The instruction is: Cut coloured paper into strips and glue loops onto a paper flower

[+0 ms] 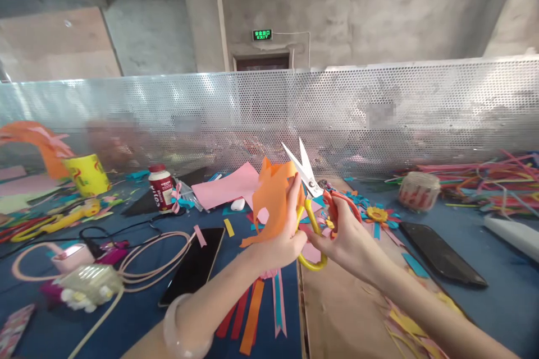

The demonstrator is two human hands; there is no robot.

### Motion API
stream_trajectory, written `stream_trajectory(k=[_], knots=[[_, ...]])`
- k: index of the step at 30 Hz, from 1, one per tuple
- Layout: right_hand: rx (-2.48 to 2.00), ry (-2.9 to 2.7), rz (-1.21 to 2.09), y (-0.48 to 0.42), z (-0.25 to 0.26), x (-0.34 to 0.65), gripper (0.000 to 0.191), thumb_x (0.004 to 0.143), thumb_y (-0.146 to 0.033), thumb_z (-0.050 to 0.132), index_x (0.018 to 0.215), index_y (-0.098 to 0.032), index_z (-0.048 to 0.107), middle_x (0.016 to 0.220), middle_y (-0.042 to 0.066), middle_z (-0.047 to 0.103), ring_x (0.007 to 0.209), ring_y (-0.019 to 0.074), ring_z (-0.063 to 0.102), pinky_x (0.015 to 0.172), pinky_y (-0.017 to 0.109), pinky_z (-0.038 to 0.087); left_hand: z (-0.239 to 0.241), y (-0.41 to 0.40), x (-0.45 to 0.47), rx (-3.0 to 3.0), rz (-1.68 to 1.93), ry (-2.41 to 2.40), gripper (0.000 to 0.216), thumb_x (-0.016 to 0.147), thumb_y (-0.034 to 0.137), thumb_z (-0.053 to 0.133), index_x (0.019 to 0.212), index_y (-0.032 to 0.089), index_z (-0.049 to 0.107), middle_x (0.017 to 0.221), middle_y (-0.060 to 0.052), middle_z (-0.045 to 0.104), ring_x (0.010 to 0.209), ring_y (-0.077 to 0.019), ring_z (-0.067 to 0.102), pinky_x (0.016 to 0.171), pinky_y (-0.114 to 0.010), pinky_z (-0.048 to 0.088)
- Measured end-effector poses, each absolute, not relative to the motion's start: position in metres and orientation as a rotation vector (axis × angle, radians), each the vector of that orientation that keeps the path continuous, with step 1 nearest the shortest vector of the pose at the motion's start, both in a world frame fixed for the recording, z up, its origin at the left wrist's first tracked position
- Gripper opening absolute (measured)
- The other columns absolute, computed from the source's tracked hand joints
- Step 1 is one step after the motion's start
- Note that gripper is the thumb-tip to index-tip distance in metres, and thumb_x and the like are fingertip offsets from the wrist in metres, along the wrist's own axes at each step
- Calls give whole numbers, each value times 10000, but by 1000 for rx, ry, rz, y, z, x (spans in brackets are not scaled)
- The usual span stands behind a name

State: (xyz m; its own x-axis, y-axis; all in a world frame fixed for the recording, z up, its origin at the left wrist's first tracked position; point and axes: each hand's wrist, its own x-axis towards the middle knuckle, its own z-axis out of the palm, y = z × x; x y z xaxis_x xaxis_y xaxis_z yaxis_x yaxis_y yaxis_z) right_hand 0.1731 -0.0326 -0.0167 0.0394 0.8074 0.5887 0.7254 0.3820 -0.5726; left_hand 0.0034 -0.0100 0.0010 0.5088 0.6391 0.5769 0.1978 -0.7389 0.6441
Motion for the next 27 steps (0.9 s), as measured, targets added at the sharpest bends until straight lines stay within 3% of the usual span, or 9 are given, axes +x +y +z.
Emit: stream_trajectory(k=[2,4,6,9,13,18,22,27], knots=[[-1314,-1623,22,-30,-18,174,600,658,-380,637,1161,-158,397,1044,121,489,965,261,491,780,386,434,4,-13,6,2171,1201,613,888,773,70,515,1443,370,15,1535,59,-18,1395,-292,-29,1147,-471,91],[-1253,-1515,38,-28,-17,178,513,657,-302,605,1107,-175,394,1043,106,472,939,236,495,809,394,426,9,-12,6,2039,1281,573,818,813,175,550,1439,380,66,1537,61,-7,1398,-278,8,1143,-450,138],[-1208,-1377,180,-27,-15,182,394,670,-264,563,1023,-204,397,943,55,478,818,191,507,747,371,443,15,-5,2,1896,1411,595,680,849,252,528,1427,359,186,1536,47,60,1398,-251,69,1129,-420,199],[-1060,-1185,480,-27,-12,185,190,708,-269,521,856,-225,409,763,-11,472,660,147,498,611,307,442,19,14,-7,1696,1563,681,500,864,295,507,1353,282,404,1478,-21,301,1345,-229,275,1078,-374,301],[-899,-1171,854,-33,-16,175,100,766,-288,484,730,-211,431,627,-31,493,525,131,500,527,285,418,15,37,-15,1555,1602,706,394,818,286,570,1208,228,583,1343,-42,505,1234,-210,447,1031,-321,352],[-1090,-1396,1095,-55,-18,153,269,805,-386,432,617,-195,456,524,-21,480,458,121,473,522,282,402,22,53,-16,1521,1647,698,442,772,270,619,1211,231,581,1250,-59,585,1080,-192,564,962,-328,414],[-1188,-1533,1181,-68,-16,144,185,767,-347,493,663,-197,465,557,-26,514,495,113,480,512,246,384,43,62,-15,1548,1700,659,509,758,254,637,1257,251,535,1221,-61,600,1000,-163,586,939,-318,432],[-1295,-1616,1138,-69,-27,141,140,777,-329,485,739,-199,452,541,-58,465,495,101,457,484,217,355,63,60,-17,1600,1721,575,531,763,259,640,1279,268,513,1175,-35,621,1064,-202,564,951,-342,432]])
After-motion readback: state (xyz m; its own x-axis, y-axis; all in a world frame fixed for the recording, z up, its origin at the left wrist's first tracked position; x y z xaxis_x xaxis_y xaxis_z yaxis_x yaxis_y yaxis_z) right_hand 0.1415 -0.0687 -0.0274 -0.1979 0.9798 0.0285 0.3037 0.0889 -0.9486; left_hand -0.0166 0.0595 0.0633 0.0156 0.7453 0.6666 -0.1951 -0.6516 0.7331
